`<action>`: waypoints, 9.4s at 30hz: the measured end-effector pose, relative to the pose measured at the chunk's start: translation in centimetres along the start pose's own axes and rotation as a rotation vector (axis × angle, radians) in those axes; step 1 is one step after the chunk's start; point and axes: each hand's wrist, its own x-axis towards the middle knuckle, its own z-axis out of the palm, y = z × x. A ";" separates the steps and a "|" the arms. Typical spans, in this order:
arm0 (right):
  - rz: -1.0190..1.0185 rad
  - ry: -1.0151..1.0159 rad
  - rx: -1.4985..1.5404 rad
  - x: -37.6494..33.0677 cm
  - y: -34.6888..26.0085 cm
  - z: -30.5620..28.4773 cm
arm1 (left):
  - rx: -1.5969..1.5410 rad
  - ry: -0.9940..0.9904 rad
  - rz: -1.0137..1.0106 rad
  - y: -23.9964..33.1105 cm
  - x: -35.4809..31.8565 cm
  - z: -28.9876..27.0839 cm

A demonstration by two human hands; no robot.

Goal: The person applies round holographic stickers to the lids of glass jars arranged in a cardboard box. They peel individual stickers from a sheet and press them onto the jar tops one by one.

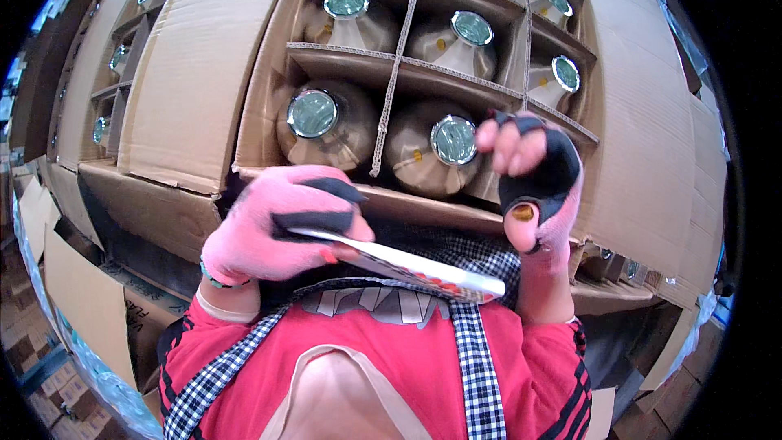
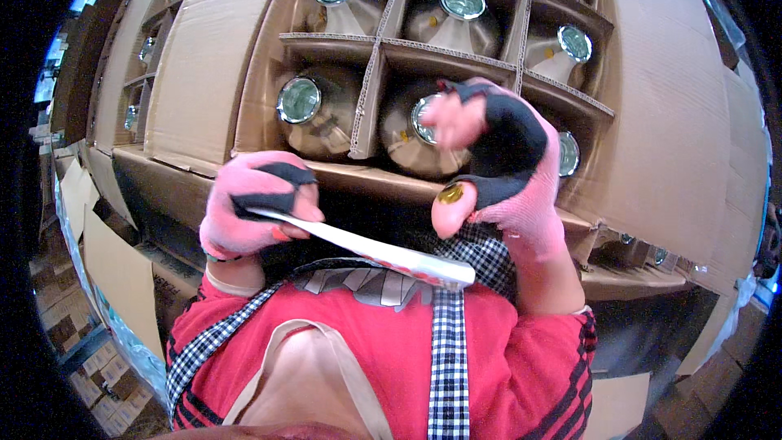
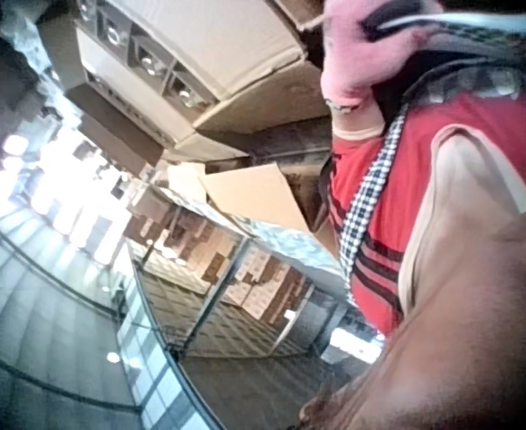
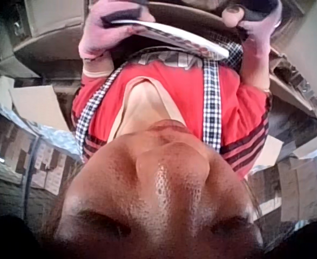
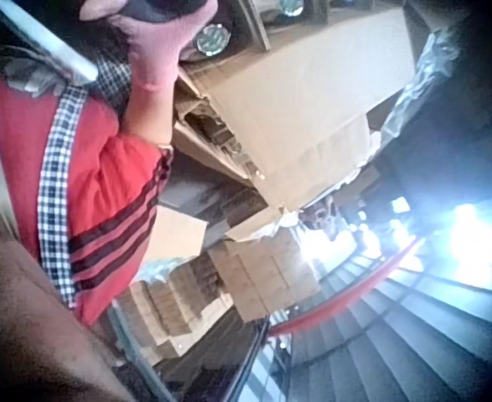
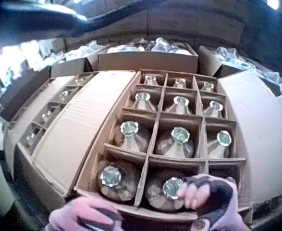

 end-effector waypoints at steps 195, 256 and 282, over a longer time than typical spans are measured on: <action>0.591 -0.331 -2.164 28.9 9.0 -29.1 | -0.189 0.860 -0.288 -4.4 -5.6 -12.2; 0.191 -0.149 -0.467 5.3 -1.1 8.4 | 0.284 0.563 0.101 3.6 -5.5 -7.9; 0.193 0.008 -0.545 6.0 -1.4 8.3 | 0.134 0.604 -0.028 2.5 -5.0 -8.0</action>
